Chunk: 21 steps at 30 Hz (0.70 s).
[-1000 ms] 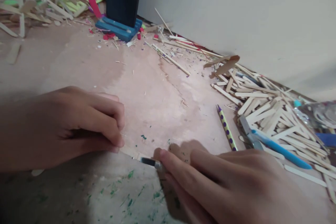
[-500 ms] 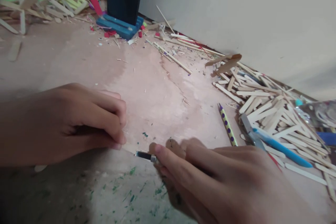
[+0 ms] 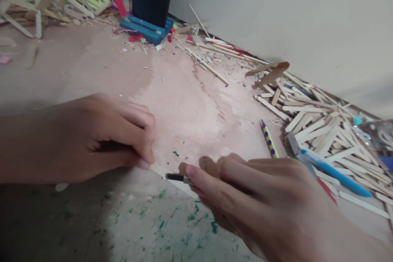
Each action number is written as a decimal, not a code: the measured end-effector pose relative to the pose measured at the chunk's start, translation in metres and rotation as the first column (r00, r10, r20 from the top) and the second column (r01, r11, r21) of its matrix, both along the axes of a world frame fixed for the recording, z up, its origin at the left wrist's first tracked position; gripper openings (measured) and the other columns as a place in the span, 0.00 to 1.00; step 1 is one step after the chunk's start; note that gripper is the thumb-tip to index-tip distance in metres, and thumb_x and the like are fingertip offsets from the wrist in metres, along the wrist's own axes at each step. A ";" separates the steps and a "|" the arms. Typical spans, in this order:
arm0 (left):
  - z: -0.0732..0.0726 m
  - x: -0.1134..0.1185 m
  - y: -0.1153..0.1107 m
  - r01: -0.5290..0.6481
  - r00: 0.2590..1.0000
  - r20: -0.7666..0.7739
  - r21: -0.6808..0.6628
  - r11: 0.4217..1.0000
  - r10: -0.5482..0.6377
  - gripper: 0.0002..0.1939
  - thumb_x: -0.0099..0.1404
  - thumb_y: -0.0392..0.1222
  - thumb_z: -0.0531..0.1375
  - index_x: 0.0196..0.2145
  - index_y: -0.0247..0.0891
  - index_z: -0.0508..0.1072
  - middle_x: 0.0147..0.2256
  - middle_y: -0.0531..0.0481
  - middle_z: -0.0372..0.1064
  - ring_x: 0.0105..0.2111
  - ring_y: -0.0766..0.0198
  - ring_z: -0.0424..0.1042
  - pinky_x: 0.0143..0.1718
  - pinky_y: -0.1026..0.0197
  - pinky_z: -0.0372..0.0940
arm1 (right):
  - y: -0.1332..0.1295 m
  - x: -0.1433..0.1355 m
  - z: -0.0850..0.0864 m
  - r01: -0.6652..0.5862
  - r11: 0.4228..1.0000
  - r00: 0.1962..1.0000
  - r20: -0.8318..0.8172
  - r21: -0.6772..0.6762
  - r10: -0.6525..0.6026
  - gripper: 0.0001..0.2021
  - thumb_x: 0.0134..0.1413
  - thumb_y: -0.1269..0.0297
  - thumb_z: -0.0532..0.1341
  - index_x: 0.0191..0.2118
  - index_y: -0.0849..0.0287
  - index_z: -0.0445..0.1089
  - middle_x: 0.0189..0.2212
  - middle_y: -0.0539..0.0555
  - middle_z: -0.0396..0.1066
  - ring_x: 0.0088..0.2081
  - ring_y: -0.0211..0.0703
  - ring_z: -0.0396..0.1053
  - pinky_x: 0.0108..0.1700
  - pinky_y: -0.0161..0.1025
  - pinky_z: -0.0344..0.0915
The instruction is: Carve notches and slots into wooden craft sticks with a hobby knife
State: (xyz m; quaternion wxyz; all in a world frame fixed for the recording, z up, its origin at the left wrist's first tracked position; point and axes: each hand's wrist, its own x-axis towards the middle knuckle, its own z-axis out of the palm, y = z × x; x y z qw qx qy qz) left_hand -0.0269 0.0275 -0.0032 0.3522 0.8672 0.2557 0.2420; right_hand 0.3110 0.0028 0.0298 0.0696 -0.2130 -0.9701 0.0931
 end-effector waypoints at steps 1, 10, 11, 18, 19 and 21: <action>0.000 0.000 0.000 0.002 1.000 -0.005 0.002 1.000 -0.002 0.14 0.78 0.27 0.63 0.36 0.40 0.84 0.36 0.58 0.81 0.36 0.70 0.79 0.44 0.67 0.67 | 0.001 -0.002 0.001 0.010 0.999 1.000 -0.002 0.032 -0.010 0.26 0.80 0.72 0.61 0.76 0.50 0.73 0.48 0.51 0.86 0.40 0.46 0.83 0.34 0.44 0.73; 0.001 0.000 0.001 -0.004 1.000 -0.007 0.001 1.000 0.004 0.13 0.78 0.27 0.63 0.37 0.39 0.85 0.36 0.58 0.81 0.37 0.70 0.78 0.43 0.66 0.66 | 0.004 -0.040 -0.004 0.031 0.983 0.999 -0.049 0.183 -0.023 0.26 0.68 0.41 0.75 0.68 0.35 0.82 0.41 0.52 0.81 0.43 0.54 0.82 0.38 0.46 0.79; 0.001 0.000 0.001 -0.004 1.000 -0.009 0.004 1.000 0.004 0.13 0.78 0.27 0.63 0.37 0.39 0.85 0.36 0.58 0.81 0.37 0.70 0.78 0.44 0.66 0.65 | 0.003 -0.041 -0.004 0.030 0.983 0.999 -0.049 0.181 -0.022 0.26 0.68 0.40 0.75 0.68 0.35 0.82 0.41 0.52 0.81 0.43 0.54 0.82 0.38 0.46 0.79; -0.001 -0.001 0.002 0.008 1.000 -0.008 0.003 1.000 -0.008 0.13 0.77 0.27 0.65 0.37 0.40 0.85 0.36 0.58 0.82 0.37 0.69 0.79 0.42 0.65 0.65 | 0.000 -0.035 -0.004 0.019 0.985 0.999 -0.047 0.174 -0.010 0.27 0.68 0.40 0.74 0.68 0.35 0.82 0.40 0.52 0.81 0.42 0.54 0.82 0.37 0.46 0.78; -0.001 -0.001 0.002 0.010 1.000 -0.004 0.006 1.000 -0.010 0.13 0.77 0.27 0.65 0.37 0.40 0.85 0.36 0.57 0.82 0.37 0.69 0.79 0.42 0.65 0.65 | 0.000 -0.036 -0.004 0.015 0.985 0.999 -0.046 0.173 -0.007 0.27 0.68 0.40 0.74 0.68 0.35 0.82 0.40 0.52 0.81 0.42 0.54 0.82 0.37 0.45 0.78; -0.001 -0.001 0.003 0.007 1.000 -0.001 0.013 1.000 -0.007 0.13 0.77 0.27 0.64 0.37 0.39 0.85 0.36 0.56 0.82 0.36 0.69 0.78 0.42 0.64 0.64 | 0.000 -0.036 -0.004 0.009 0.985 0.999 -0.043 0.171 -0.001 0.27 0.68 0.40 0.74 0.69 0.35 0.81 0.40 0.52 0.81 0.42 0.54 0.82 0.37 0.45 0.78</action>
